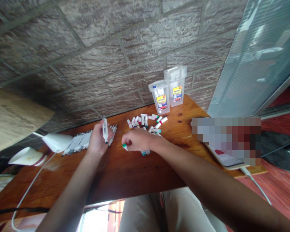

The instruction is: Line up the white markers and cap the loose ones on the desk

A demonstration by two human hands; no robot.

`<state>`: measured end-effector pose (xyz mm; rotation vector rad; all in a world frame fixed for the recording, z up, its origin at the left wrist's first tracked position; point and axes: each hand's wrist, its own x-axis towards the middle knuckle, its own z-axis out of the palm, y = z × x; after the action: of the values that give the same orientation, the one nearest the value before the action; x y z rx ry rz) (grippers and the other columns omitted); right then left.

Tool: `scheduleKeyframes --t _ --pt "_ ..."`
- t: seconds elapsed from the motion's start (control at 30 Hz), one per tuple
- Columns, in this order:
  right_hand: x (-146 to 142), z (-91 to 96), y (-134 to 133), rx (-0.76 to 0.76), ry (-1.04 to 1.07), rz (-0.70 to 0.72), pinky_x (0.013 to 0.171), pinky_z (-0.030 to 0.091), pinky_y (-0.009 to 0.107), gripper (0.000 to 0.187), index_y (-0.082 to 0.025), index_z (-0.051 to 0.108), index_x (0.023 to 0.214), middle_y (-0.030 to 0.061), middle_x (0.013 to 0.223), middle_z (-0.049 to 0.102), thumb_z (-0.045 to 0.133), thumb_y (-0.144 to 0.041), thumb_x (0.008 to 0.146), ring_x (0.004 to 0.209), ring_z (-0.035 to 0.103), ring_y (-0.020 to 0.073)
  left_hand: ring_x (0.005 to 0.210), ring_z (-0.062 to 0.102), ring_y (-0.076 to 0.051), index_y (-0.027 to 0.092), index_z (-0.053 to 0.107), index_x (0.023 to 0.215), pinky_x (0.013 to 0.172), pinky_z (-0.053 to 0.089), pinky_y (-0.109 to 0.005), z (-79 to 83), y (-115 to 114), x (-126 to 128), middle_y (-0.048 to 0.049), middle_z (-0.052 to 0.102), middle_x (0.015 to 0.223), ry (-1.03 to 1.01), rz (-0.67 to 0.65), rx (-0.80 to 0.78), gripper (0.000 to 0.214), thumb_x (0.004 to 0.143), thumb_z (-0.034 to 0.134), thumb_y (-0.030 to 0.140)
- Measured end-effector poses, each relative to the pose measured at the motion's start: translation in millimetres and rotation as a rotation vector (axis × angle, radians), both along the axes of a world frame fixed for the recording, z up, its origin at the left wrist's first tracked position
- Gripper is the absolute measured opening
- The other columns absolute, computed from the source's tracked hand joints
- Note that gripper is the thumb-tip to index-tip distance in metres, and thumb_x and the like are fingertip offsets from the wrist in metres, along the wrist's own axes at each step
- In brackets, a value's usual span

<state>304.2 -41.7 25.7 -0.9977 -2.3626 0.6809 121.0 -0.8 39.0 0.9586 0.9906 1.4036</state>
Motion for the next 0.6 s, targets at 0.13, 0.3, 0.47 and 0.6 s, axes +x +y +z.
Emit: scheduleKeyframes --t 0.13,0.3,0.47,0.6 --pt "3 1.2 2 0.029 0.006 -0.045 0.081 0.047 0.024 0.028 -0.015 0.074 0.102 0.0063 0.099 0.076 0.068 -0.013 0.075 0.09 0.069 0.0169 0.042 0.039 -0.006 0.017 0.057 0.07 0.04 0.031 -0.02 0.1 1 0 0.0068 0.045 0.053 0.003 0.024 0.0 0.022 0.071 0.067 0.037" --pt "7 3.3 4 0.048 -0.05 -0.212 0.085 0.047 0.025 0.031 -0.017 0.073 0.106 0.0062 0.107 0.075 0.066 -0.012 0.076 0.099 0.069 0.0187 0.042 0.04 -0.006 0.017 0.056 0.07 0.041 0.031 -0.018 1.8 0 1 0.0069 0.046 0.053 0.018 0.05 -0.006 0.023 0.074 0.064 0.038" --pt "6 -3.4 6 0.052 -0.222 -0.289 0.087 0.048 0.029 0.024 -0.021 0.075 0.1 0.0072 0.104 0.075 0.063 -0.016 0.08 0.103 0.068 0.0238 0.042 0.039 -0.006 0.018 0.056 0.069 0.04 0.03 -0.018 2.5 0 0 0.0063 0.045 0.053 0.023 0.052 -0.012 0.023 0.073 0.065 0.039" --pt "10 -6.2 10 0.054 -0.245 -0.343 0.086 0.048 0.028 0.024 -0.023 0.076 0.099 0.0066 0.102 0.075 0.059 -0.015 0.082 0.101 0.068 0.0227 0.041 0.039 -0.006 0.018 0.058 0.07 0.039 0.03 -0.019 1.9 0 -1 0.0056 0.047 0.055 0.016 0.044 -0.006 0.023 0.072 0.066 0.039"
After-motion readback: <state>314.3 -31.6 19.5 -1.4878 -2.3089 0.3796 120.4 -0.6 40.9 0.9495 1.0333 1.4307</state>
